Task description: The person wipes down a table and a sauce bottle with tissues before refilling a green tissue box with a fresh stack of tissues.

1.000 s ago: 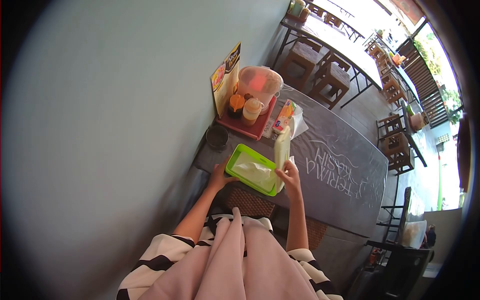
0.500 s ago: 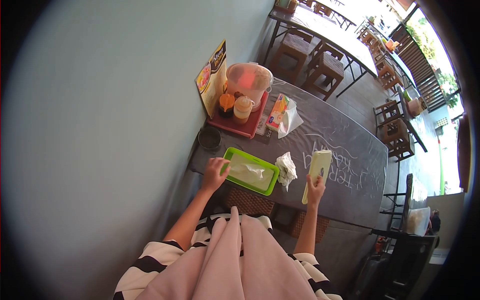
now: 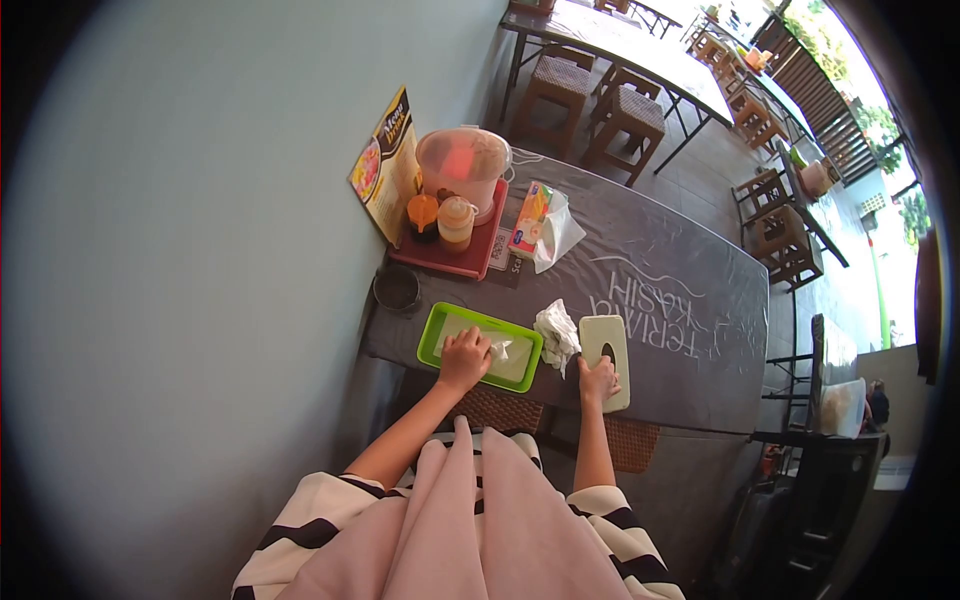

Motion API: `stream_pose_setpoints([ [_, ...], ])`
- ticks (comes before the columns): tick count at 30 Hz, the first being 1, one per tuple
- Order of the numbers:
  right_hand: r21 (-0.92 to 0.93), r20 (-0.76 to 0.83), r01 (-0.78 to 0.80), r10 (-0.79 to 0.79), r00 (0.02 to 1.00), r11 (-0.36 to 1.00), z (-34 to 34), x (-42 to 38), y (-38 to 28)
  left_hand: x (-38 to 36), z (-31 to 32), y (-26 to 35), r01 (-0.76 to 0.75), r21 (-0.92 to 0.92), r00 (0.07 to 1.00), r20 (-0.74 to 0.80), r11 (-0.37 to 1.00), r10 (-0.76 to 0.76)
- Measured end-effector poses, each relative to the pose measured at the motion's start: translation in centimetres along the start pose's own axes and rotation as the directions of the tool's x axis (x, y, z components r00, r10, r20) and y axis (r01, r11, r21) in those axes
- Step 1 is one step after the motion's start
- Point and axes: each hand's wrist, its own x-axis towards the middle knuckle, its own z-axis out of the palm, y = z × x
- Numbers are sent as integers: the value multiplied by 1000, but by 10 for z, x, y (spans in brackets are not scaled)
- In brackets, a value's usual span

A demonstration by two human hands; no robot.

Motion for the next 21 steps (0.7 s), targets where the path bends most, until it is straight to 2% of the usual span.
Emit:
stream_pose_setpoints([
  [1, 2, 1, -6, 6, 1000, 1000, 2, -1, 0, 1, -2, -3, -5, 0, 1000, 3, 1000, 5],
  [3, -6, -149, 43, -43, 988, 999, 6, -7, -2, 3, -10, -6, 57, -84, 994, -85, 995, -64],
  [4, -4, -148, 39, -39, 988, 999, 7, -10, -3, 2, -17, -4, 54, -83, 995, -82, 995, -61],
  [6, 93, -356, 171, -128, 926, 981, 9, -20, -12, 3, -30, 0, 54, -171, 997, -37, 984, -61],
  [7, 95, -357, 171, -127, 925, 981, 5, -29, -19, 2, -32, 2, 53, -169, 998, -38, 984, -60],
  [9, 254, -307, 495, -416, 856, 831, -4, -54, -32, -3, -35, 10, -40, -107, 999, -14, 993, 39],
  [11, 297, -239, 641, -595, 768, 708, -15, -77, -49, -7, -26, 14, -25, -61, 1000, -8, 998, 25],
  [12, 296, -239, 639, -593, 769, 710, -16, -88, -58, -8, -20, 14, -13, -19, 1000, 0, 1000, 13],
  [14, 178, -87, 671, -668, 739, 720, -17, -103, -74, -5, -10, 11, 4, 13, 1000, -25, 1000, -4],
  [19, 75, -146, 699, -685, 714, 712, 4, -101, -97, 11, -24, 4, -7, 21, 986, -169, 1000, 10],
  [21, 15, -225, 701, -681, 697, 713, 9, -95, -103, 16, -28, 1, -8, -83, 986, -168, 997, -6],
])
